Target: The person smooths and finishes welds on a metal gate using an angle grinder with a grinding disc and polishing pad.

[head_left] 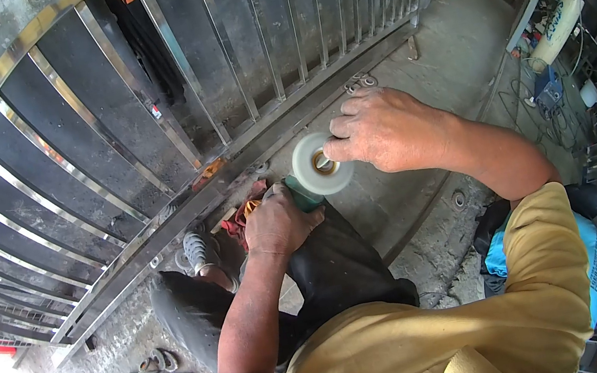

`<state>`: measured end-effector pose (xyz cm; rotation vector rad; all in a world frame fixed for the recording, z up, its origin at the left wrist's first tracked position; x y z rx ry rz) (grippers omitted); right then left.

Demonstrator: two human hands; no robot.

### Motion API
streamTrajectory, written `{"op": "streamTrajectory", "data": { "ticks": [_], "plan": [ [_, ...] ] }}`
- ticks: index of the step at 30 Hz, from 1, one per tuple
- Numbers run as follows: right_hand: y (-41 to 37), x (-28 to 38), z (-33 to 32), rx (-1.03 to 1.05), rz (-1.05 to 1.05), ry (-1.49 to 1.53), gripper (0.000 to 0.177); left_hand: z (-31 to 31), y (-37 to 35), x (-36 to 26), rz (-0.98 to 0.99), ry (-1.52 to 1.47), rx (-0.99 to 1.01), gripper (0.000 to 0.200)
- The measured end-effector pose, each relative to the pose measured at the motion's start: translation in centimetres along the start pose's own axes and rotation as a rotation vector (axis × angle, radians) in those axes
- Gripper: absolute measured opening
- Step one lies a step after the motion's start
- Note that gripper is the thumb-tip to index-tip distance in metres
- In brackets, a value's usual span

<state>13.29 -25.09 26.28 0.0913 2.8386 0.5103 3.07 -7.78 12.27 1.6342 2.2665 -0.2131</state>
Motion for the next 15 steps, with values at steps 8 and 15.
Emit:
{"op": "streamTrajectory", "data": {
  "ticks": [8, 15],
  "plan": [
    [-0.8, -1.1, 0.3, -0.078, 0.095, 0.036, 0.014, -0.4, 0.1, 0.1, -0.026, -0.047, 0.067, 0.098],
    [-3.4, -2.4, 1.6, -0.22, 0.324, 0.203, 0.016, -0.5, 0.2, 0.0, -0.027, -0.039, 0.07, 0.095]
  ]
}}
Point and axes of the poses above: each hand's wrist, its own y-axis towards the middle knuckle, its own z-axis out of the palm, x = y × z, the point moved 1 cm from there along y, towards the middle knuckle, and after that the axes turned 14 degrees about -x, right-handed, at the moved point
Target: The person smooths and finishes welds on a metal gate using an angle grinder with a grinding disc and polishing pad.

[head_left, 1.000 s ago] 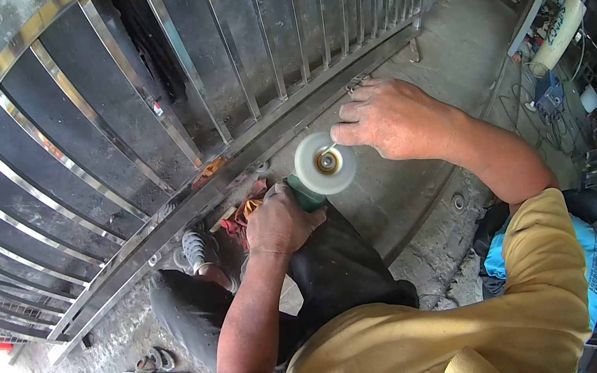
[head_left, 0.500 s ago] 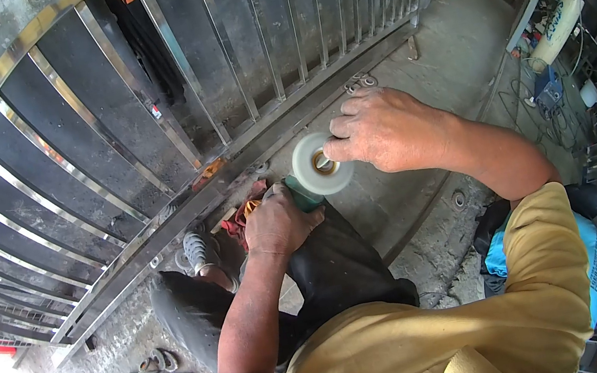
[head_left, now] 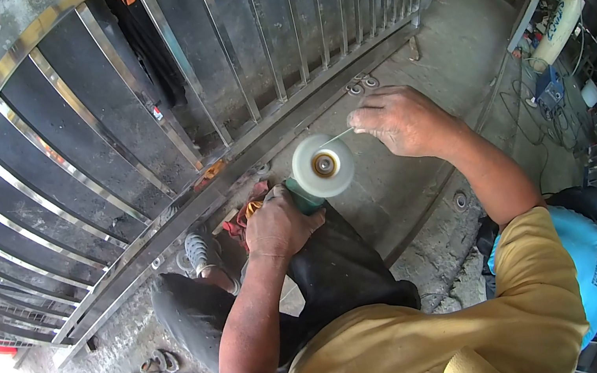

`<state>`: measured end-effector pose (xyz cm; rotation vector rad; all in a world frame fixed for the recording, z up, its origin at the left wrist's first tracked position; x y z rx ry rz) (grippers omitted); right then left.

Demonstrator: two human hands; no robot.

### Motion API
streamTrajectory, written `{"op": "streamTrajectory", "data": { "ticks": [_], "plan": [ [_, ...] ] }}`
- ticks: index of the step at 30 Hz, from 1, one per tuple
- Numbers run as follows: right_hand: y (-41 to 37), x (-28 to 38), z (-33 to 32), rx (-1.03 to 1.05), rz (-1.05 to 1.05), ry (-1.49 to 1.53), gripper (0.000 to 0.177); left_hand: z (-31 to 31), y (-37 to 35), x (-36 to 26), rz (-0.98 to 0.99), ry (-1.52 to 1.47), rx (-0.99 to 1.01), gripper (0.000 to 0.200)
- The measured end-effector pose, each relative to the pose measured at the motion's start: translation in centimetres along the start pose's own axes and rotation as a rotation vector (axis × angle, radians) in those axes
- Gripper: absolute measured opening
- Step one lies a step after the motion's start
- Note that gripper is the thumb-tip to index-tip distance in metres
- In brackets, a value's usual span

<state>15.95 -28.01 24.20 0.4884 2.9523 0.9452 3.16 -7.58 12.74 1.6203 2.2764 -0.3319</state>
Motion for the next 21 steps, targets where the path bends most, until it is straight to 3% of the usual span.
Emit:
{"op": "streamTrajectory", "data": {
  "ticks": [15, 18, 21],
  "plan": [
    [-3.6, -1.8, 1.6, -0.182, 0.232, 0.202, 0.015, 0.4, 0.2, -0.1, 0.031, 0.044, -0.027, 0.095],
    [-4.1, -1.6, 1.7, -0.2, 0.249, 0.209, 0.015, 0.3, 0.1, -0.2, 0.041, 0.072, -0.027, 0.081],
    [-4.5, -1.3, 1.9, -0.238, 0.233, 0.213, 0.015, 0.4, 0.1, -0.2, 0.036, 0.065, -0.022, 0.081]
  ]
}}
Point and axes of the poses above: each hand's wrist, its own y-axis towards the middle knuckle, its own z-axis out of the palm, x = y × z, the point moved 1 cm from there along y, towards the middle knuckle, and after that the axes turned 14 degrees about -x, right-handed, at the moved point
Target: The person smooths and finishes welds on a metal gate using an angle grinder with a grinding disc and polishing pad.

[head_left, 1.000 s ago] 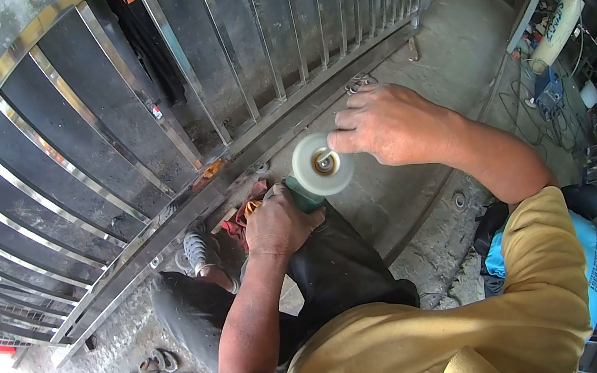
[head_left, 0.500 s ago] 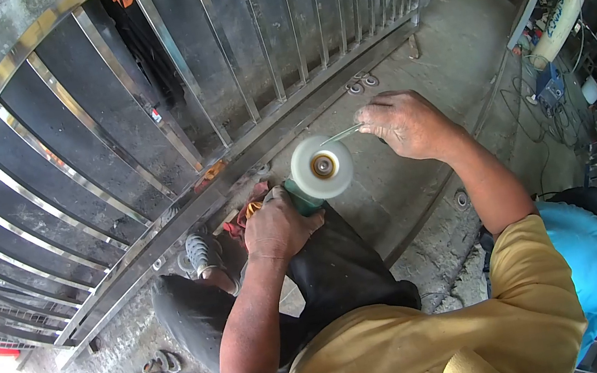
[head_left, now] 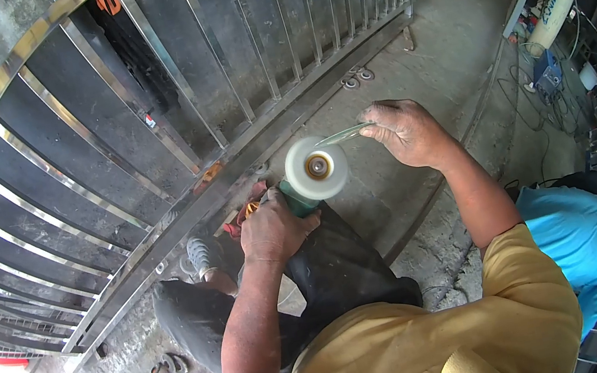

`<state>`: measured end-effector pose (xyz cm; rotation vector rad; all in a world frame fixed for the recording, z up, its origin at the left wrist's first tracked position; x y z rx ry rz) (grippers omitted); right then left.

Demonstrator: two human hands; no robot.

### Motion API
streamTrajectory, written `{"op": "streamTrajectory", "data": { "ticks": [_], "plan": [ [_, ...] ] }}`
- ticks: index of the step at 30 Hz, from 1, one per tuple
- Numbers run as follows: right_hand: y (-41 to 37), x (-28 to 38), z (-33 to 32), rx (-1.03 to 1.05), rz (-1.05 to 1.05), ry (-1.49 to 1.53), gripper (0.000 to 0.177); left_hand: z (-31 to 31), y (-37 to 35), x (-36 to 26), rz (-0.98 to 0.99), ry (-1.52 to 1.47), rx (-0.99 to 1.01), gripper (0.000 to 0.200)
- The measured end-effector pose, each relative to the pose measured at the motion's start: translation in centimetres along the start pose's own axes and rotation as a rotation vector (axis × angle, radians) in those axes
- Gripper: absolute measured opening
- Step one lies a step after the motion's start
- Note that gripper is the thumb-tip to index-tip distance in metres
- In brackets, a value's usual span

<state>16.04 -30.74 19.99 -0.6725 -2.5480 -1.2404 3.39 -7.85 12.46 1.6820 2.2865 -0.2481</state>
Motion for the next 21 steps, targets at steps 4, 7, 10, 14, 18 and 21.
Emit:
{"op": "streamTrajectory", "data": {
  "ticks": [4, 7, 10, 14, 18, 21],
  "plan": [
    [-0.7, -0.2, 0.4, -0.032, 0.01, 0.011, 0.015, 0.1, 0.0, 0.0, 0.0, -0.005, -0.011, 0.08],
    [-1.1, 0.1, 0.5, -0.053, 0.016, 0.025, 0.015, -0.1, 0.0, -0.1, -0.009, -0.006, -0.011, 0.08],
    [-1.6, 0.2, 0.7, -0.082, 0.046, 0.053, 0.014, 0.1, 0.0, 0.1, -0.014, -0.017, -0.005, 0.079],
    [-2.5, 0.0, 1.5, -0.168, 0.074, 0.074, 0.015, -0.1, 0.0, 0.1, -0.024, -0.021, 0.002, 0.079],
    [-3.6, -0.8, 2.5, -0.23, 0.164, 0.132, 0.016, -0.2, 0.0, 0.0, -0.027, -0.025, 0.012, 0.079],
    [-3.9, -1.0, 3.5, -0.303, 0.218, 0.222, 0.018, -0.2, -0.1, 0.1, -0.022, -0.023, -0.002, 0.079]
  ]
}}
Point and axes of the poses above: each hand's wrist, its own y-axis towards the middle knuckle, its own z-axis out of the palm, x = y × z, the point moved 1 cm from there along y, towards the middle knuckle, and after that the axes turned 14 degrees about -x, right-handed, at the moved point
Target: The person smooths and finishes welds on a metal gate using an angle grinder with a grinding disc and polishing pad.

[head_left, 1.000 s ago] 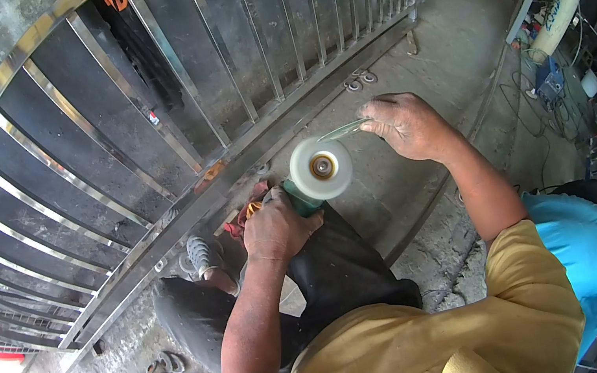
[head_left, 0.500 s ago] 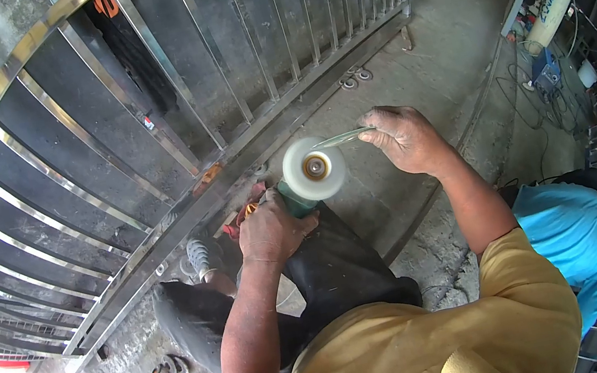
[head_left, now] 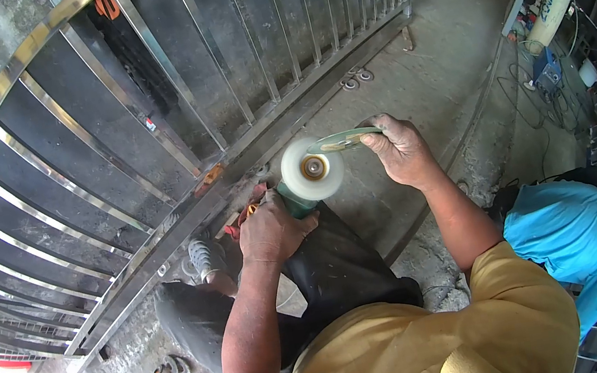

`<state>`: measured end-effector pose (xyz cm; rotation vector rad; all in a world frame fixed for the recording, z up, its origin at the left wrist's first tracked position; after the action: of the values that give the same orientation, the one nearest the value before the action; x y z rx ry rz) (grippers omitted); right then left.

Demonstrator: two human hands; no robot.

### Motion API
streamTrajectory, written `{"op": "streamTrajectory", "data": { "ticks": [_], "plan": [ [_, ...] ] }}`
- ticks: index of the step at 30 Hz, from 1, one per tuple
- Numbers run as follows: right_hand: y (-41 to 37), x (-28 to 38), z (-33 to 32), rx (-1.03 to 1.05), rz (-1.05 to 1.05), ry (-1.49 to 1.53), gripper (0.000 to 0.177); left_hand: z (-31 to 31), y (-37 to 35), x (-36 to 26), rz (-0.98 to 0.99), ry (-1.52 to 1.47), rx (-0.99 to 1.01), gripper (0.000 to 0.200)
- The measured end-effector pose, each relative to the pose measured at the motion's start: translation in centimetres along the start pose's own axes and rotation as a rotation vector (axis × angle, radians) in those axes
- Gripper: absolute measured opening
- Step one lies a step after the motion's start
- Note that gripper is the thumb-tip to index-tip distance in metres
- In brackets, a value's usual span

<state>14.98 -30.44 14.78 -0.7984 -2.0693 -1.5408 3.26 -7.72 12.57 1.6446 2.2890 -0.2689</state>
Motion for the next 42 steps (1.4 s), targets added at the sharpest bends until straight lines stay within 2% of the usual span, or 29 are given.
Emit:
{"op": "streamTrajectory", "data": {
  "ticks": [8, 12, 15, 18, 28, 35, 38, 42],
  "plan": [
    [-0.9, -1.8, 1.0, -0.023, 0.266, 0.315, 0.023, 0.2, 0.2, 0.1, 0.004, 0.031, 0.012, 0.076],
    [-0.8, -1.6, 1.6, -0.049, 0.262, 0.395, 0.021, -0.3, -0.1, -0.2, 0.018, -0.002, -0.033, 0.074],
    [-1.1, -2.7, 2.2, -0.063, 0.331, 0.496, 0.021, -0.3, 0.2, -0.1, -0.011, -0.008, 0.029, 0.09],
    [-1.2, -3.6, 2.2, -0.057, 0.364, 0.506, 0.021, 0.7, 0.1, 0.4, 0.005, -0.005, -0.036, 0.089],
    [-1.2, -4.4, 3.1, -0.047, 0.421, 0.636, 0.02, -0.1, 0.0, -0.1, 0.023, 0.033, 0.002, 0.077],
    [-0.8, -3.5, 3.7, -0.01, 0.38, 0.631, 0.02, -0.1, 0.1, 0.1, 0.021, 0.014, 0.015, 0.078],
    [-1.2, -3.8, 3.4, -0.122, 0.344, 0.576, 0.019, 0.4, 0.2, 0.5, 0.018, -0.009, -0.012, 0.079],
    [-0.3, -3.2, 1.5, -0.11, 0.224, 0.403, 0.018, 0.0, 0.1, 0.2, 0.012, 0.001, -0.008, 0.081]
  ]
}}
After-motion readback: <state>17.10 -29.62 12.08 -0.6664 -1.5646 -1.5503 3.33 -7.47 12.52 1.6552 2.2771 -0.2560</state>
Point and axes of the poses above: each hand's wrist, its own y-axis towards the middle knuckle, its own z-axis out of the palm, x = y × z, the point moved 1 cm from there along y, towards the middle knuckle, and after that the axes turned 14 degrees about -x, right-handed, at the moved point
